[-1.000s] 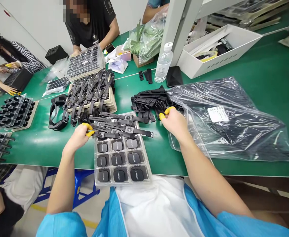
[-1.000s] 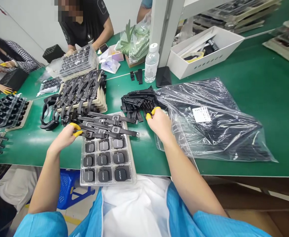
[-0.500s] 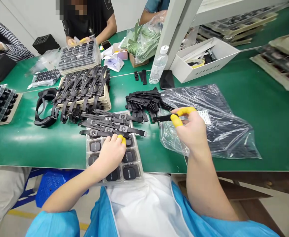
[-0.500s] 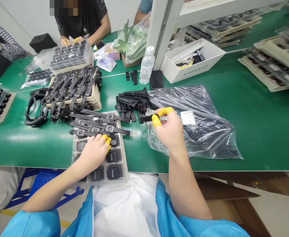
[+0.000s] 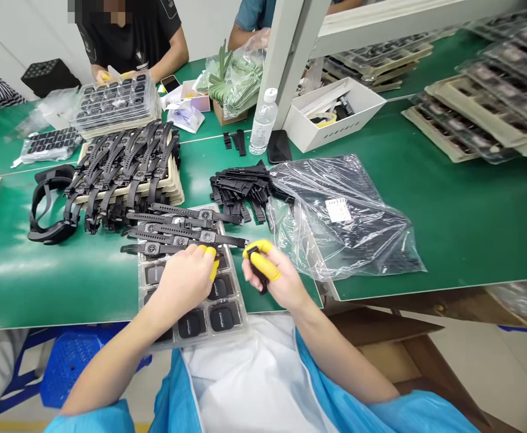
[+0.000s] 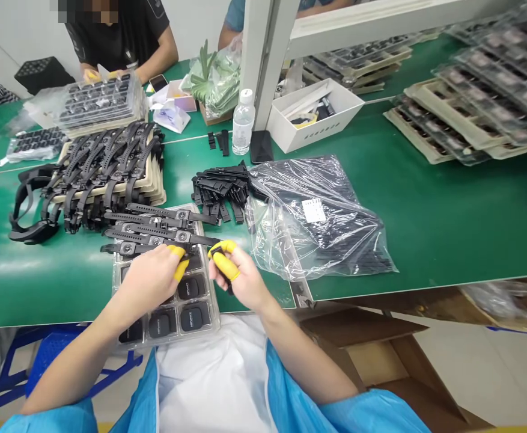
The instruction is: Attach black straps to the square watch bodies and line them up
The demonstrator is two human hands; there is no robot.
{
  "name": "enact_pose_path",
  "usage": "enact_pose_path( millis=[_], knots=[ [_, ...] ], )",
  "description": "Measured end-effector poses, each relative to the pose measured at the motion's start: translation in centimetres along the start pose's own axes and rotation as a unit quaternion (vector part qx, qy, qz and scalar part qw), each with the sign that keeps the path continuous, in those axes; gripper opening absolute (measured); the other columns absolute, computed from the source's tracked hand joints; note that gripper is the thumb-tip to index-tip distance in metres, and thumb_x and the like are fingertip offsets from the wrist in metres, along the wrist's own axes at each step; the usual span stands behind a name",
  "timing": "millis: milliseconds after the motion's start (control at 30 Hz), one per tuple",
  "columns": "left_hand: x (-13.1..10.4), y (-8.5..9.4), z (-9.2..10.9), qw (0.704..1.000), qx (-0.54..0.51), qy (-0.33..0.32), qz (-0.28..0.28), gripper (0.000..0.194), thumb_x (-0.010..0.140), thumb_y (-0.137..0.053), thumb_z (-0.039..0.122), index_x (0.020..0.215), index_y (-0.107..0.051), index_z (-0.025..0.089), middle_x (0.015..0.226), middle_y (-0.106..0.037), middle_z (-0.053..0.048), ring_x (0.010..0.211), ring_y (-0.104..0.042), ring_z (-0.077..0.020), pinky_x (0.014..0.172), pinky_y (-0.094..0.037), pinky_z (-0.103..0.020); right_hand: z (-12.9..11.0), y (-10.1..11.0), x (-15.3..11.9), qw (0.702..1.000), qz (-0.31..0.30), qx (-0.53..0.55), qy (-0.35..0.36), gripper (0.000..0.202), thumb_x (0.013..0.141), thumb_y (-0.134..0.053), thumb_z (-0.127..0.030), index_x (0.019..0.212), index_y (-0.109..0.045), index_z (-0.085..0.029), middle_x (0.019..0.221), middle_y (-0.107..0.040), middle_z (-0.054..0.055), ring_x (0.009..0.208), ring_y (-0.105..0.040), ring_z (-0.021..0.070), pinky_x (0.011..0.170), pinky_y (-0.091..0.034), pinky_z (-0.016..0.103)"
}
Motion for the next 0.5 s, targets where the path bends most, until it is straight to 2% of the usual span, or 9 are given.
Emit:
enact_pose_path(
  millis=[100,167,233,367,500],
  knots=[
    [-0.8,-0.6,-0.6,0.987,-0.153,0.017,0.038,0.024,0.099,-0.048,0.02,0.121,-0.06,0.017,0.096,-0.074,-0.01,0.082,-0.073,-0.0248,0.07,-0.057,-0.034,1.1,-1.2,-0.9,0.997,-0.064,0.008,-0.037,0.036,0.096,-0.068,-0.057,0.099,-0.059,-0.022,0.067,-0.064,-0.003,0.05,-0.05,0.0105,0.049,-0.04,0.024],
    [-0.8,-1.9,-0.5,0.965,-0.251,-0.019,0.07,0.032,0.097,-0.049,0.018,0.129,-0.054,0.018,0.107,-0.075,-0.011,0.088,-0.075,-0.0243,0.075,-0.06,-0.035,1.4,-1.7,-1.2,0.995,-0.088,0.003,-0.053,0.038,0.096,-0.066,-0.058,0.098,-0.059,-0.021,0.064,-0.063,-0.003,0.049,-0.049,0.0102,0.05,-0.038,0.025],
    [-0.4,-3.1,-0.4,0.94,-0.315,-0.078,0.107,0.041,0.096,-0.048,0.017,0.137,-0.049,0.017,0.12,-0.073,-0.015,0.103,-0.074,-0.0251,0.085,-0.062,-0.038,1.5,-1.9,-1.2,0.992,-0.098,-0.001,-0.073,0.038,0.096,-0.066,-0.059,0.094,-0.057,-0.022,0.062,-0.062,-0.004,0.047,-0.045,0.0096,0.048,-0.033,0.024],
    [0.1,-4.2,-0.5,0.912,-0.342,-0.178,0.143,0.051,0.098,-0.042,0.011,0.147,-0.047,0.02,0.135,-0.066,-0.016,0.129,-0.064,-0.0264,0.106,-0.058,-0.044,1.6,-1.7,-1.1,0.987,-0.115,0.016,-0.111,0.039,0.093,-0.069,-0.058,0.093,-0.057,-0.021,0.059,-0.061,-0.004,0.044,-0.039,0.0089,0.044,-0.026,0.024],
    [0.1,-4.4,-1.0,0.908,-0.332,-0.2,0.162,0.052,0.1,-0.04,0.01,0.149,-0.049,0.021,0.137,-0.065,-0.015,0.132,-0.061,-0.0264,0.109,-0.057,-0.044,1.9,-1.5,-1.0,0.988,-0.09,0.04,-0.121,0.036,0.093,-0.07,-0.054,0.09,-0.058,-0.02,0.056,-0.06,-0.004,0.042,-0.038,0.0082,0.043,-0.025,0.023]
  ],
)
Point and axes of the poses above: each hand's wrist, its own x-axis towards the middle knuckle, its own y-axis out of the back of the hand, z = x × y, the point moved 1 cm from there along x, towards the middle knuckle
